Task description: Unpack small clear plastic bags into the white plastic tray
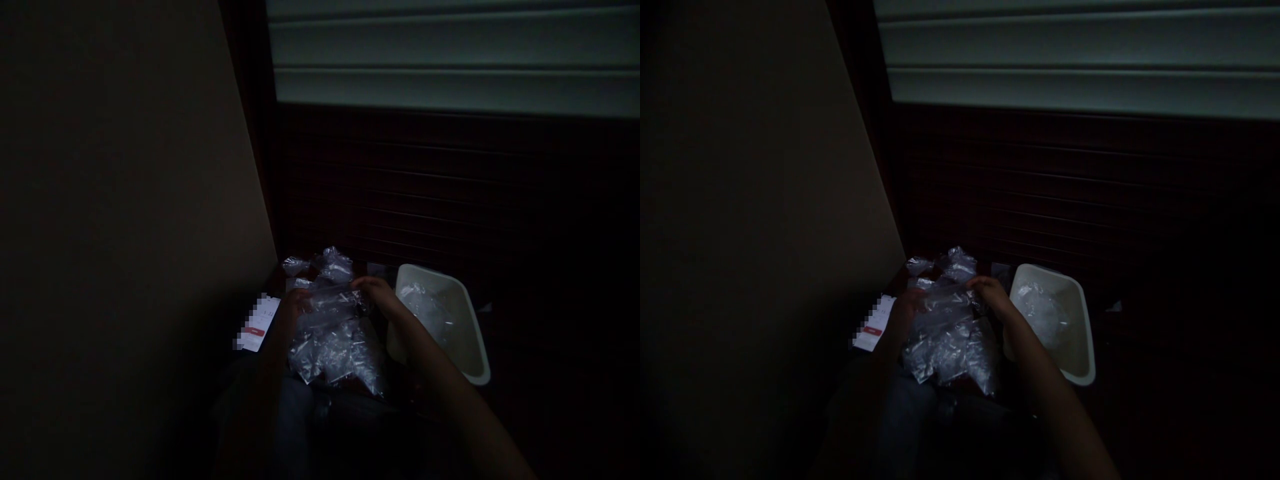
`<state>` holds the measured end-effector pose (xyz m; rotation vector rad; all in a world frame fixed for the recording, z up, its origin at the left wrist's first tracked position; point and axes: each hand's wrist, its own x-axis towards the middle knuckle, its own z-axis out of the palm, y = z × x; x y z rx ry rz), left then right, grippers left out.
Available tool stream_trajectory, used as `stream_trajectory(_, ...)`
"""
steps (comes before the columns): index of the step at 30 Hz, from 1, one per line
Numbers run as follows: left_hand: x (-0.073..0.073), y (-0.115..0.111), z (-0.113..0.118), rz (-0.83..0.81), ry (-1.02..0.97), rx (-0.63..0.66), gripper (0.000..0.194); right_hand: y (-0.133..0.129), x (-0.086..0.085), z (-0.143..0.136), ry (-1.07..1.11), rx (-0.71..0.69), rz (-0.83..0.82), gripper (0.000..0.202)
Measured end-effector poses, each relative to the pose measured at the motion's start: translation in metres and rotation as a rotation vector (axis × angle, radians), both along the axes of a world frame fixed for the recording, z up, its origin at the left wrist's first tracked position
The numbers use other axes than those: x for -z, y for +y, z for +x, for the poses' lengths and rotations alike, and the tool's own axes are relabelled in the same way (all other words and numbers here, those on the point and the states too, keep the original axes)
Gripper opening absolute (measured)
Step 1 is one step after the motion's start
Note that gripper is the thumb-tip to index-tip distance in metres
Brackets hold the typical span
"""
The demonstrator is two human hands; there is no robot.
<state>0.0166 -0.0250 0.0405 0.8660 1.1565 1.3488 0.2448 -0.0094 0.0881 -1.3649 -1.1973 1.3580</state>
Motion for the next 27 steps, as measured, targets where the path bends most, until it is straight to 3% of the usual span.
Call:
stream_trajectory(5, -0.007, -0.007, 0.002, -0.006, 0.023, 0.033, 0.034, 0.000, -0.001, -0.001, -0.059, 0.023, 0.069, 0.022)
stream_trajectory(13, -0.002, -0.004, -0.001, 0.021, 0.063, -0.014, 0.040, 0.007, 0.015, 0.001, -0.016, 0.025, 0.158, 0.040)
stream_trajectory(19, -0.005, -0.007, 0.001, 0.030, 0.016, -0.038, 0.038, -0.002, 0.004, -0.004, 0.000, 0.050, 0.078, 0.055)
stream_trajectory(23, -0.008, -0.009, 0.001, 0.030, -0.045, -0.037, 0.044, -0.007, -0.001, -0.004, 0.014, -0.035, 0.001, 0.056)
stream_trajectory(27, -0.008, -0.008, 0.001, 0.026, -0.084, -0.053, 0.043, -0.007, -0.002, -0.002, 0.009, -0.200, -0.051, 0.041)
